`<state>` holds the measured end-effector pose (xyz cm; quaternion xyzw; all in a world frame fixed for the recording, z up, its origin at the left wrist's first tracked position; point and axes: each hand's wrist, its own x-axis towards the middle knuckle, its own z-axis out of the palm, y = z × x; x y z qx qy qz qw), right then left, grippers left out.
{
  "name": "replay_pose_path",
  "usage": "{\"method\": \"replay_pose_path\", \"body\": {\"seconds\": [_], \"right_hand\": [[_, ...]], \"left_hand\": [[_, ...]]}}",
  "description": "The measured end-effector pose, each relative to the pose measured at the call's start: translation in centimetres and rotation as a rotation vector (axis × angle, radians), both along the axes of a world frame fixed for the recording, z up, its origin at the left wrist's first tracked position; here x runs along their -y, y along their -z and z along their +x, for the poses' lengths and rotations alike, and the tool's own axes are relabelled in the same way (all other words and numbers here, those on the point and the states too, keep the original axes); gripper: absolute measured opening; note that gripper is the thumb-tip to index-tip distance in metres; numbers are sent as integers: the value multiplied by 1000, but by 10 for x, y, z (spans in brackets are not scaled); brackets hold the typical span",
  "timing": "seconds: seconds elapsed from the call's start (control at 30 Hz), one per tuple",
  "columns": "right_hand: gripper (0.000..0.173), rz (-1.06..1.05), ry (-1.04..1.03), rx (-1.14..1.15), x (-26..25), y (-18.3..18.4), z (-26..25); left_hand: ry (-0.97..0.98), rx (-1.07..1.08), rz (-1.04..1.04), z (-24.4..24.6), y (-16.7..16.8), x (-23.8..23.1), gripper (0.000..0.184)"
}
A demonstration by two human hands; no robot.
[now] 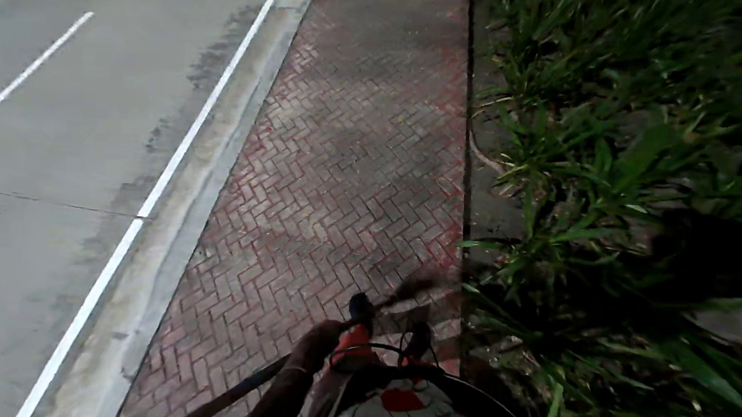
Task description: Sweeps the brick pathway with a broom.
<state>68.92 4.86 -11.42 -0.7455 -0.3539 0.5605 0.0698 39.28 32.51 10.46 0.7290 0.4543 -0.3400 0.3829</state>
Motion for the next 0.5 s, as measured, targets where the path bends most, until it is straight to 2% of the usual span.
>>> {"method": "replay_pose_path", "body": {"seconds": [0.03,0.1,0.23,0.27,0.37,0.4,0.5], "right_hand": [[39,-175,140,2,-19,0,-6],[43,-181,212,3,-40,-24,-11],[46,-206,160,-22,-90,-146,-26],[47,-229,156,-22,-92,-165,-34],[40,-8,288,-59,-49,-90,-32],[39,-38,357,-76,-27,-68,-34],[41,-287,502,-74,32,-51,-36]], "left_hand": [[-46,-49,42,-5,-4,-11,36],[-97,-129,152,-11,-11,-37,40],[-68,-278,290,25,-30,-91,44],[-58,-288,316,38,-28,-97,45],[-26,-247,309,83,1,-96,46],[-21,-219,260,97,17,-83,46],[26,-78,69,121,71,-11,45]]}}
